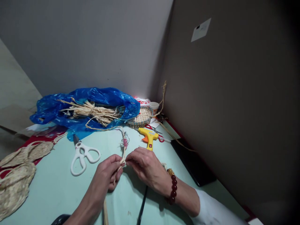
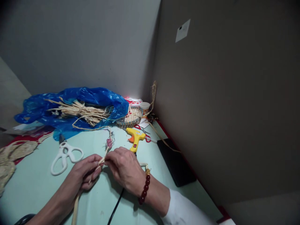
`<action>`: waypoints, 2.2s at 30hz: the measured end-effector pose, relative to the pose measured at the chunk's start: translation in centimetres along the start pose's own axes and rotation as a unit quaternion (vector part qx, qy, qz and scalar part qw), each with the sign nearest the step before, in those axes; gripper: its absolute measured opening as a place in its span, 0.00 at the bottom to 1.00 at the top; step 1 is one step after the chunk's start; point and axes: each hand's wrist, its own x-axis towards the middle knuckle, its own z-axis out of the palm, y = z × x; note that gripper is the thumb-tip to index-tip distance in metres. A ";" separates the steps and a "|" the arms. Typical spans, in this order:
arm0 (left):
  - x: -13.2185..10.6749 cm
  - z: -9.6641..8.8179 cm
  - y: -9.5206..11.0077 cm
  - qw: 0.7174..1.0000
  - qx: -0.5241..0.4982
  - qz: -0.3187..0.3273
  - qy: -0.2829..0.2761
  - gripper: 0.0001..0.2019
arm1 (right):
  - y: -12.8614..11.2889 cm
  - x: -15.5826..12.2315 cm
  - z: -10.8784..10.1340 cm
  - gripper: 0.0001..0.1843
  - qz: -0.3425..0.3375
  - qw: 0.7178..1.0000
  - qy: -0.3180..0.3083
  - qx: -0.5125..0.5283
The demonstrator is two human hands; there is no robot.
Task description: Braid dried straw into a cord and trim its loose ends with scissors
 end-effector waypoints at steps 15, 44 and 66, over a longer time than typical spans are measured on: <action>-1.1 1.2 0.2 0.960 0.249 0.096 0.086 0.06 | -0.8 -0.2 0.6 0.08 0.049 0.992 0.004 -0.116; -0.1 1.0 -0.7 0.991 0.050 0.089 0.084 0.16 | -0.9 0.7 1.9 0.17 0.197 0.943 0.030 0.267; -0.5 0.8 -0.3 0.996 -0.004 0.009 0.088 0.11 | -0.4 0.3 1.1 0.06 0.190 0.957 -0.059 0.209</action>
